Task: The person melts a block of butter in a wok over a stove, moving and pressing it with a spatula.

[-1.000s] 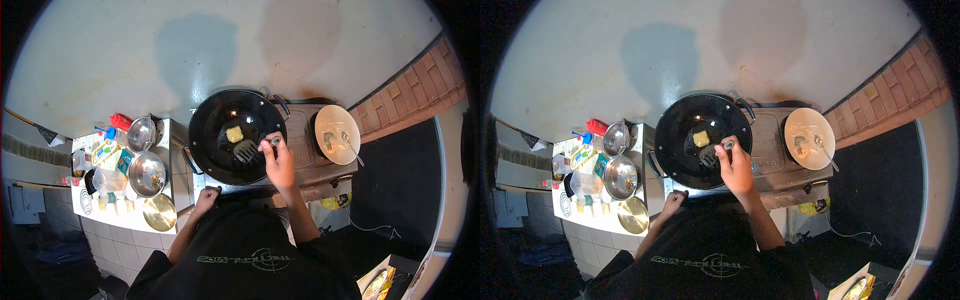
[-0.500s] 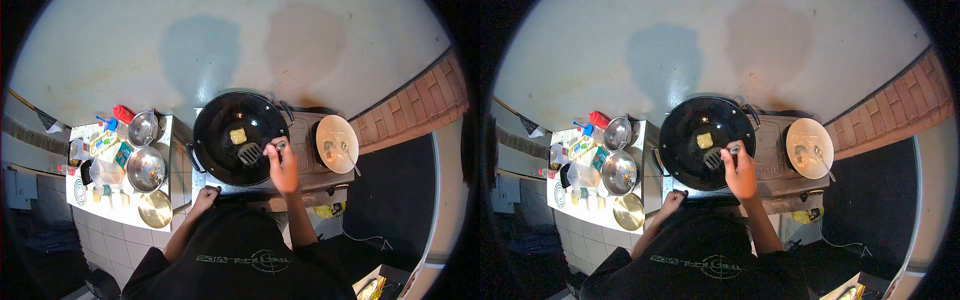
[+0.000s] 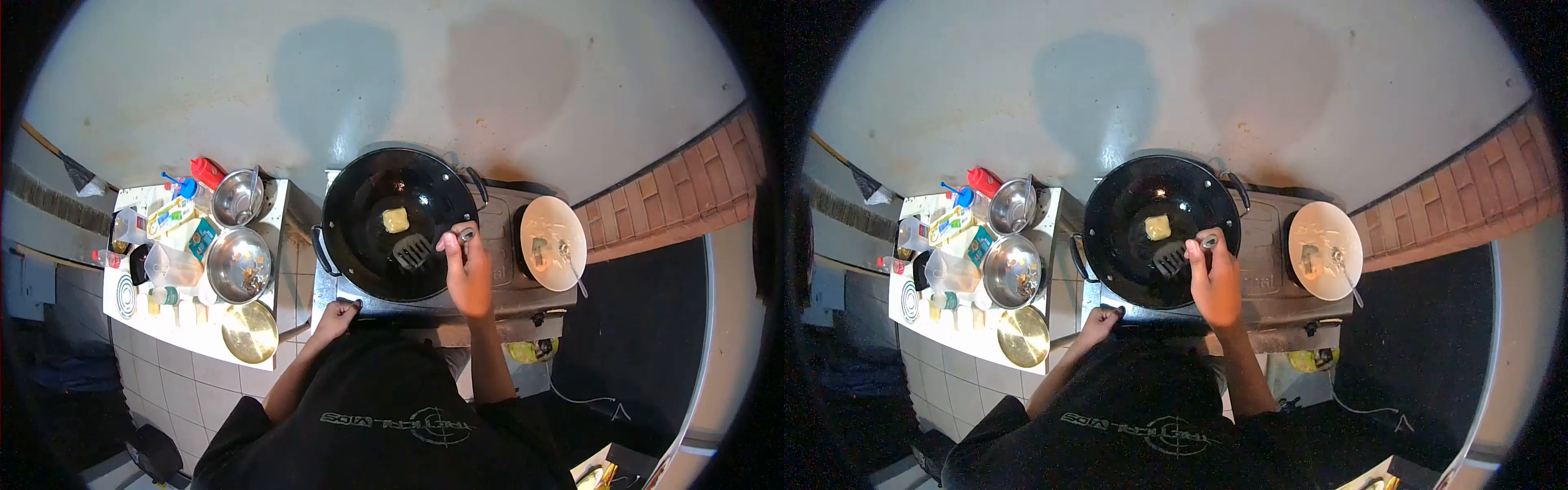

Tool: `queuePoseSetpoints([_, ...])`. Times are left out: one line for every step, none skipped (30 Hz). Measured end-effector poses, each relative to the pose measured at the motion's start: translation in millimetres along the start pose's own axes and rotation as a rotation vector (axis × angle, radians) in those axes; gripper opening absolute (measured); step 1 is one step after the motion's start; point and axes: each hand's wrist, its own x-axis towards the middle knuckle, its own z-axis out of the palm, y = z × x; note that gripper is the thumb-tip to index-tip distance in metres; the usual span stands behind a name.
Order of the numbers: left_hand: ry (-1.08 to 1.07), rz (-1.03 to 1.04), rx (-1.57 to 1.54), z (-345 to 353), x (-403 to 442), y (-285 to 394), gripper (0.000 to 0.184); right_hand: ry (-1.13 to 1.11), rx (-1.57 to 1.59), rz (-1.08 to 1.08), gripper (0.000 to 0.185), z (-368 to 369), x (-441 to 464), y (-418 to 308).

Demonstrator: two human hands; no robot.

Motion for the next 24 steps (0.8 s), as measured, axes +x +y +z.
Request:
queuePoseSetpoints([0.002, 0.007, 0.013, 0, 1, -3, 0.060, 0.032, 0.038, -0.023, 0.014, -1, 1, -1])
queuePoseSetpoints([0.002, 0.016, 0.028, -1, 2, -5, 0.060, 0.047, 0.039, -0.016, 0.014, -3, 1, -4])
queuePoseSetpoints([-0.016, 0.016, 0.039, -1, 1, -5, 0.060, 0.023, -0.011, -0.006, 0.013, -6, 1, -10])
queuePoseSetpoints([-0.015, 0.005, 0.019, -1, 1, -4, 0.059, 0.002, -0.060, 0.005, 0.013, -9, 1, -13])
queuePoseSetpoints([-0.014, -0.006, -0.002, -1, 2, -3, 0.058, 0.002, -0.060, 0.006, 0.014, -8, 1, -12])
queuePoseSetpoints([-0.029, -0.001, 0.006, -2, 3, 0, 0.058, 0.019, -0.063, 0.011, 0.014, -7, 1, -10])
queuePoseSetpoints([-0.033, -0.012, -0.017, -2, 1, 4, 0.058, 0.009, -0.059, 0.017, 0.014, -6, 1, -6])
queuePoseSetpoints([-0.032, -0.026, -0.042, -2, 0, 6, 0.057, -0.006, -0.054, 0.023, 0.015, -4, 0, -4])
queuePoseSetpoints([-0.034, -0.027, -0.042, -2, -1, 7, 0.057, -0.010, -0.044, 0.067, 0.017, -2, -1, -4])
queuePoseSetpoints([-0.042, -0.033, -0.038, -2, 0, 8, 0.057, -0.013, -0.043, 0.066, 0.017, -2, -1, -3])
queuePoseSetpoints([-0.048, -0.040, -0.035, -3, -1, 8, 0.057, -0.001, -0.058, 0.043, 0.017, 0, -1, -1])
queuePoseSetpoints([-0.043, -0.043, -0.036, -3, -1, 8, 0.057, 0.011, -0.074, 0.020, 0.017, 1, -1, 0])
queuePoseSetpoints([-0.037, -0.023, -0.039, -3, -1, 7, 0.057, 0.007, -0.072, 0.020, 0.017, 3, -1, 2])
queuePoseSetpoints([-0.032, -0.001, -0.044, -2, -1, 6, 0.057, 0.005, -0.065, 0.016, 0.017, 4, 0, 5])
queuePoseSetpoints([-0.030, -0.002, -0.046, -2, -1, 5, 0.057, 0.004, -0.059, 0.012, 0.017, 5, 1, 7])
queuePoseSetpoints([-0.027, -0.017, -0.019, -2, 0, 4, 0.058, 0.000, -0.059, 0.011, 0.017, 7, 0, 11])
queuePoseSetpoints([-0.023, -0.032, 0.007, -3, 0, 3, 0.058, 0.006, -0.056, -0.009, 0.017, 9, 0, 15])
queuePoseSetpoints([-0.017, -0.034, 0.002, -3, 1, 1, 0.058, 0.010, -0.052, -0.029, 0.017, 11, 0, 18])
queuePoseSetpoints([-0.019, -0.009, 0.012, -3, 2, -1, 0.058, 0.001, -0.052, -0.032, 0.017, 14, 0, 19])
queuePoseSetpoints([-0.023, 0.016, 0.022, -3, 2, -3, 0.059, 0.003, -0.031, -0.032, 0.017, 16, 0, 20])
queuePoseSetpoints([-0.018, 0.012, 0.017, -2, 4, -5, 0.059, 0.007, -0.011, -0.031, 0.017, 17, -2, 22])
queuePoseSetpoints([-0.010, 0.027, 0.018, -2, 5, -7, 0.059, -0.001, -0.011, -0.028, 0.017, 19, -2, 26])
queuePoseSetpoints([-0.004, 0.041, 0.019, -1, 4, -9, 0.059, 0.020, 0.002, -0.030, 0.016, 22, -2, 32])
queuePoseSetpoints([-0.001, 0.036, 0.016, -1, 1, -3, 0.059, 0.041, 0.016, -0.031, 0.016, 24, -2, 37])
